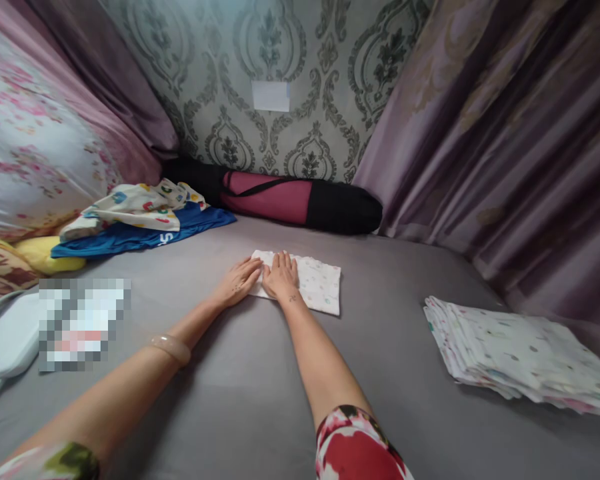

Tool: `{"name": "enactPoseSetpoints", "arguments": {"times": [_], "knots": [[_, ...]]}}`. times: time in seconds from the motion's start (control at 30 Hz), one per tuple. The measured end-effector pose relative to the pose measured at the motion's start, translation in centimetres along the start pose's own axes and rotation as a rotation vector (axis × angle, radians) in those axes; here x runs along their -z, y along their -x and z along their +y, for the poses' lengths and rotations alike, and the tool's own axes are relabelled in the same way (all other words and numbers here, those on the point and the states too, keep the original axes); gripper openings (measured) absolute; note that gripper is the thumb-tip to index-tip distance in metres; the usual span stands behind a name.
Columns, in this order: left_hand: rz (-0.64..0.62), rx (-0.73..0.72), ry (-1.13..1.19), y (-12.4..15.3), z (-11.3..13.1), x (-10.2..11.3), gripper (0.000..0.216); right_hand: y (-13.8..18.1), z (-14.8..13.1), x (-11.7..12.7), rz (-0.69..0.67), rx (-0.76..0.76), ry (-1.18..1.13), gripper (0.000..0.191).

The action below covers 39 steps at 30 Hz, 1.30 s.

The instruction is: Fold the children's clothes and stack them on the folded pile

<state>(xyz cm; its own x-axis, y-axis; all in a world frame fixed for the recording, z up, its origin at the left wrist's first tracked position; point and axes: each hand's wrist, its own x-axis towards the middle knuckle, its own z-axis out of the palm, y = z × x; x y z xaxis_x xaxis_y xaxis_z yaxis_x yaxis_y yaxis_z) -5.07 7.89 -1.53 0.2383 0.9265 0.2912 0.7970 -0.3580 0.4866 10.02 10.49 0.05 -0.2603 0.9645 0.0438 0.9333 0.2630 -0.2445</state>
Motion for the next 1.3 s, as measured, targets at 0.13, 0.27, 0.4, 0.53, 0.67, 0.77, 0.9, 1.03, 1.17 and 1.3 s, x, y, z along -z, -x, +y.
{"name": "enactPoseSetpoints", "arguments": {"times": [0.13,0.27,0.4,0.53,0.67,0.77,0.9,1.03,1.17,1.3], "knots": [[-0.041,-0.008,-0.049,0.2,0.1,0.1,0.050,-0.5,0.1,0.9,-0.042,0.010,-0.005,0.062],[-0.068,-0.014,-0.080,0.1,0.1,0.2,0.053,-0.3,1.2,2.3,-0.041,0.009,-0.033,0.061],[-0.066,-0.022,-0.081,0.1,0.1,0.2,0.055,0.4,2.3,1.6,0.028,-0.037,0.009,0.064],[-0.066,-0.031,-0.095,0.2,0.0,0.2,0.056,0.7,2.4,0.6,0.046,-0.038,0.015,0.064],[-0.061,-0.048,-0.106,0.2,-0.1,0.1,0.058,0.8,2.9,1.4,-0.004,-0.027,-0.031,0.061],[-0.048,-0.051,-0.098,0.2,-0.1,0.1,0.058,1.5,3.8,2.1,0.048,-0.117,-0.012,0.061],[-0.057,-0.042,-0.106,0.2,-0.2,0.0,0.058,2.7,4.5,1.7,0.102,-0.251,0.042,0.065],[-0.080,-0.041,-0.128,0.2,-0.4,0.0,0.061,3.1,4.5,1.4,0.134,-0.243,0.027,0.064],[-0.079,-0.059,-0.151,0.2,-0.3,0.0,0.061,3.5,5.5,2.5,0.114,-0.241,-0.031,0.061],[-0.093,-0.058,-0.187,0.2,-0.2,0.1,0.062,5.0,7.9,3.0,0.160,-0.281,0.037,0.062]]}}
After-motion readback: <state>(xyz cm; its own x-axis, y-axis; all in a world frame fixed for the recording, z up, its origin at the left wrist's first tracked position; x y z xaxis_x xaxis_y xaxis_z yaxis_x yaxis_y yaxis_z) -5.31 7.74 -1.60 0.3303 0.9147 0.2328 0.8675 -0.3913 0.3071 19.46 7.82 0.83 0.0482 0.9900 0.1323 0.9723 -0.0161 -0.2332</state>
